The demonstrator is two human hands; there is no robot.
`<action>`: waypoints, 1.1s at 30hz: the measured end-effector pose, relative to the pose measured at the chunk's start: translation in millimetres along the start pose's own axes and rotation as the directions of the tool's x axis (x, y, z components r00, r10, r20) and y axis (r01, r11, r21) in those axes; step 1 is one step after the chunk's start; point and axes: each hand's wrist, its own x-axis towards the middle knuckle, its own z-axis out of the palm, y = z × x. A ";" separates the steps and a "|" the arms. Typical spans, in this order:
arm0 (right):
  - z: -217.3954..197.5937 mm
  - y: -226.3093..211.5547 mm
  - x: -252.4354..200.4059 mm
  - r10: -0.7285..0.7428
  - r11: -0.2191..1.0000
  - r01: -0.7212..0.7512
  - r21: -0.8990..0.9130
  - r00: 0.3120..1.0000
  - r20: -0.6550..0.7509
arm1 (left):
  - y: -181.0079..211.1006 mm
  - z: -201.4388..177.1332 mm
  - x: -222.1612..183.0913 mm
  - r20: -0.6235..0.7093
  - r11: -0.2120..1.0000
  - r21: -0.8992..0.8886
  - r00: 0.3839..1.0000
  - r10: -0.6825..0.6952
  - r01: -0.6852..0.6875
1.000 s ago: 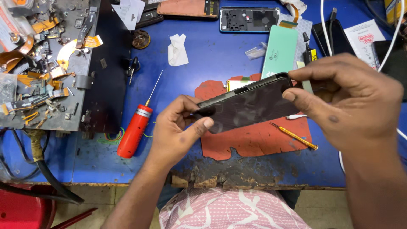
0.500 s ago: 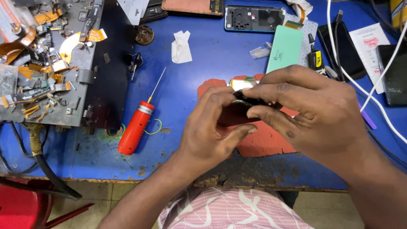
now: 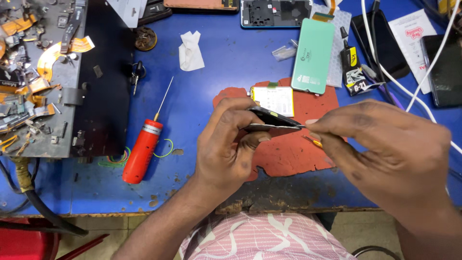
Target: The person uses a yellow screwdriver to loosen screws on a disassembled smartphone chassis. They then use their fingers to pry and separate the phone's back cover from the main body, revealing the internal components. Finally, they use a red electric screwdriver to remove additional screws from the separated back cover.
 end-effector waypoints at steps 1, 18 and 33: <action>0.7 -1.2 -0.3 -0.021 0.999 0.021 -0.031 1.000 0.005 | 0.7 0.7 -0.4 -0.003 1.000 0.008 1.000 -0.001 0.001; 22.1 10.0 -18.6 0.125 0.985 -0.121 0.125 0.992 -0.027 | 5.4 3.6 -0.1 -0.073 0.998 0.063 0.997 -0.022 0.026; 87.4 19.7 -41.6 0.204 0.949 -0.205 0.240 0.979 0.028 | -1.1 -9.7 -1.9 -0.119 0.998 0.024 0.992 -0.051 0.055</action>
